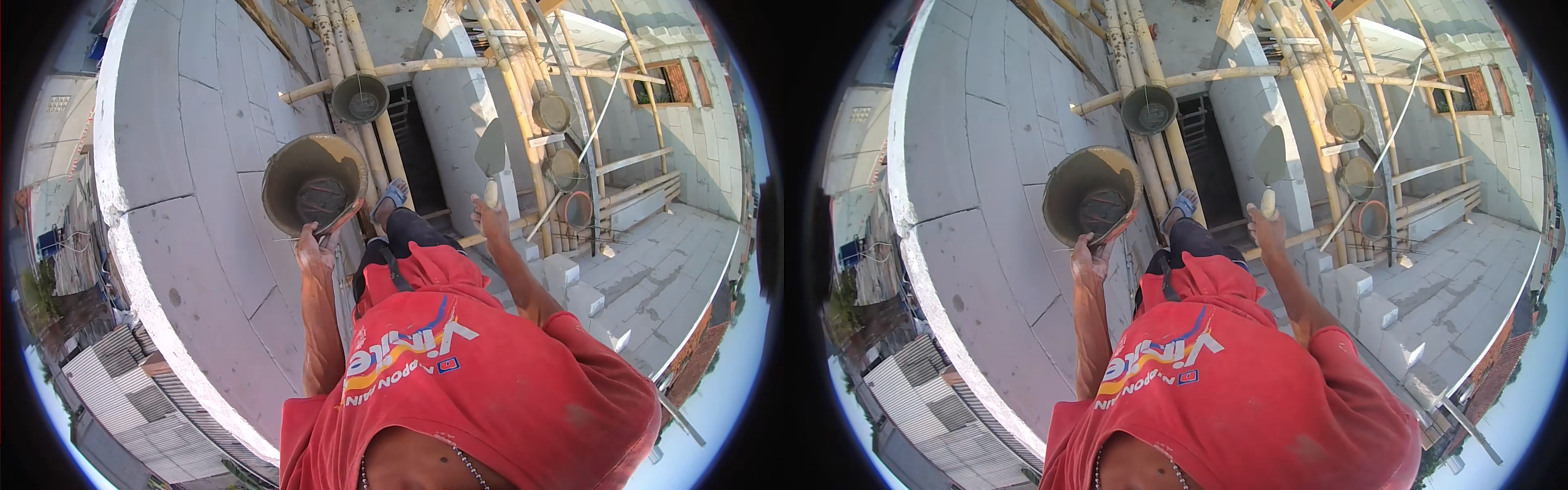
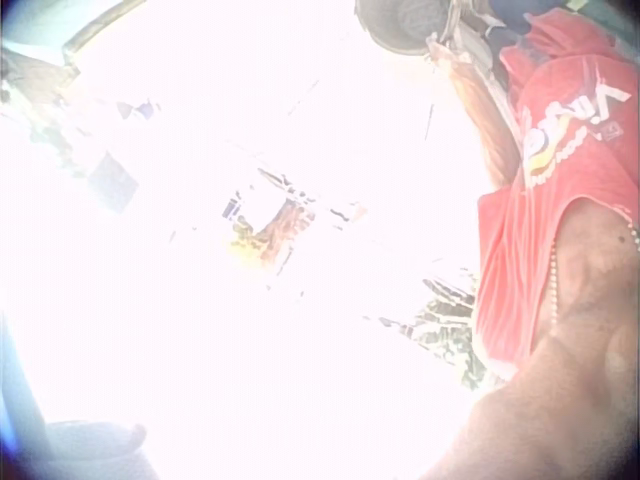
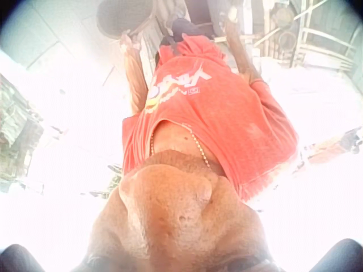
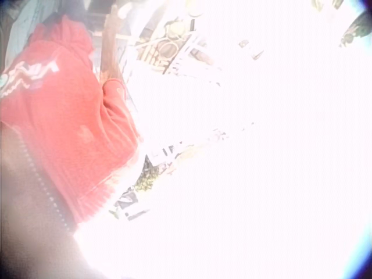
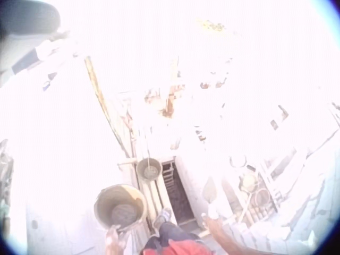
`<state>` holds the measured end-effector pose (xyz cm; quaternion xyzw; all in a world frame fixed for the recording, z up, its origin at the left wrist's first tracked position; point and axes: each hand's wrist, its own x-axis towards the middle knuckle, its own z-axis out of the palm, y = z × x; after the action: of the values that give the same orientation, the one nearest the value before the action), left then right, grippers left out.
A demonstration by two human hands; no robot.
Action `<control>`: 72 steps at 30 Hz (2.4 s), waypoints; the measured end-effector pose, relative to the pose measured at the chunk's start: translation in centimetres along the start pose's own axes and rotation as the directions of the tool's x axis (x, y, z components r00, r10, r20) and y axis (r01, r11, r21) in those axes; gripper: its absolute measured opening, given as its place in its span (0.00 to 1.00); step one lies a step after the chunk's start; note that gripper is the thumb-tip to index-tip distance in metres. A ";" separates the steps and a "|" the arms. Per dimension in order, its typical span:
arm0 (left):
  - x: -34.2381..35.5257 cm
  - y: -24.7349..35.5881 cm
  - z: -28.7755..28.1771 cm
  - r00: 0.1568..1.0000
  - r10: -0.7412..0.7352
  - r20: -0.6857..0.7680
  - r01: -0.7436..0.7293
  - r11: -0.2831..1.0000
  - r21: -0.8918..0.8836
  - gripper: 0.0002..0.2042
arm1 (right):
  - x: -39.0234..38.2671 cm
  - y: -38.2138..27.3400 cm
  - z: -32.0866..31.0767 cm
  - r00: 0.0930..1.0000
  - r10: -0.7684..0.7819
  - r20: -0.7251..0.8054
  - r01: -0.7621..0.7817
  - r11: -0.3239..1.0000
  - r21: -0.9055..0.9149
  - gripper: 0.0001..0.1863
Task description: The person scoops mortar from a bucket and applies it onto a wall structure using a trowel, then retrieves another bucket of mortar, mixes it with the trowel, and applies it to the wall.
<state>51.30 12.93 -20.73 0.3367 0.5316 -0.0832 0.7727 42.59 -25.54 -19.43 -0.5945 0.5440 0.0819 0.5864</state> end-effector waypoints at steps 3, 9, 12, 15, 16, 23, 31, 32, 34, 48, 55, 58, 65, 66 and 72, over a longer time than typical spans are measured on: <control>4.1 1.4 2.7 1.000 0.002 0.002 -0.002 1.000 -0.017 0.10 | 1.4 3.1 -0.1 0.989 0.147 0.007 -0.147 0.989 0.032 0.22; 14.8 2.8 10.4 1.000 -0.008 0.000 0.008 1.000 -0.018 0.10 | -0.3 0.8 1.1 0.959 0.281 0.049 -0.283 0.958 0.051 0.25; 22.7 3.2 13.7 1.000 -0.023 0.000 0.023 1.000 -0.008 0.08 | -0.7 0.5 1.6 0.966 0.254 0.048 -0.255 0.967 0.026 0.24; 29.1 0.5 19.2 0.997 -0.082 -0.011 0.082 0.996 0.042 0.08 | -0.9 1.8 1.6 0.969 0.245 -0.040 -0.245 0.970 0.007 0.24; 31.8 0.0 20.8 0.994 -0.112 -0.008 0.113 0.993 0.023 0.09 | -0.9 2.2 2.1 0.953 0.296 -0.059 -0.296 0.955 0.010 0.24; 49.4 -5.9 26.3 0.962 -0.272 -0.019 0.272 0.962 0.014 0.13 | -1.8 7.2 7.5 0.838 0.493 -0.234 -0.471 0.870 0.148 0.24; 56.0 -15.6 27.0 0.935 -0.238 -0.264 0.333 0.845 0.418 0.30 | -3.0 7.1 13.3 0.689 0.650 -0.321 -0.684 0.729 0.006 0.31; 56.6 -16.2 26.5 0.957 -0.121 -0.266 0.256 0.786 0.563 0.41 | -3.2 6.9 14.0 0.700 0.626 -0.345 -0.676 0.736 -0.037 0.32; 57.4 -16.8 25.6 0.949 -0.165 -0.267 0.301 0.723 0.622 0.42 | -3.1 6.5 14.9 0.670 0.653 -0.354 -0.711 0.701 -0.052 0.35; 60.9 -21.7 26.8 0.957 -0.220 -0.190 0.275 0.900 0.339 0.10 | -4.2 7.9 17.1 0.518 0.764 -0.386 -0.777 0.608 0.160 0.33; 48.2 -25.1 26.6 0.951 -0.263 -0.164 0.305 0.697 0.649 0.12 | -6.2 9.6 18.2 0.479 0.814 -0.328 -0.760 0.572 0.310 0.32; 48.4 -26.7 27.0 0.944 -0.330 -0.005 0.207 0.579 0.789 0.18 | -6.6 9.8 18.4 0.494 0.817 -0.296 -0.728 0.575 0.373 0.31; 37.7 -32.3 30.6 0.884 -0.467 -0.018 -0.067 -0.166 0.984 0.47 | -7.2 10.3 18.1 0.459 0.856 -0.238 -0.687 0.512 0.515 0.27; 33.8 -31.6 31.0 0.880 -0.473 0.048 -0.208 -0.293 0.933 0.51 | -7.5 10.1 17.9 0.458 0.856 -0.239 -0.673 0.509 0.536 0.27; 8.2 -27.1 35.7 0.123 -0.881 -0.456 -0.494 -0.453 0.742 0.37 | -12.9 11.9 17.6 0.371 0.888 -0.272 -0.472 0.432 0.769 0.27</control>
<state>68.95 -27.52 -32.23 0.3434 -0.1627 -0.9147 0.1375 38.17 -1.21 -22.48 -0.0719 0.9098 -0.0481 0.4060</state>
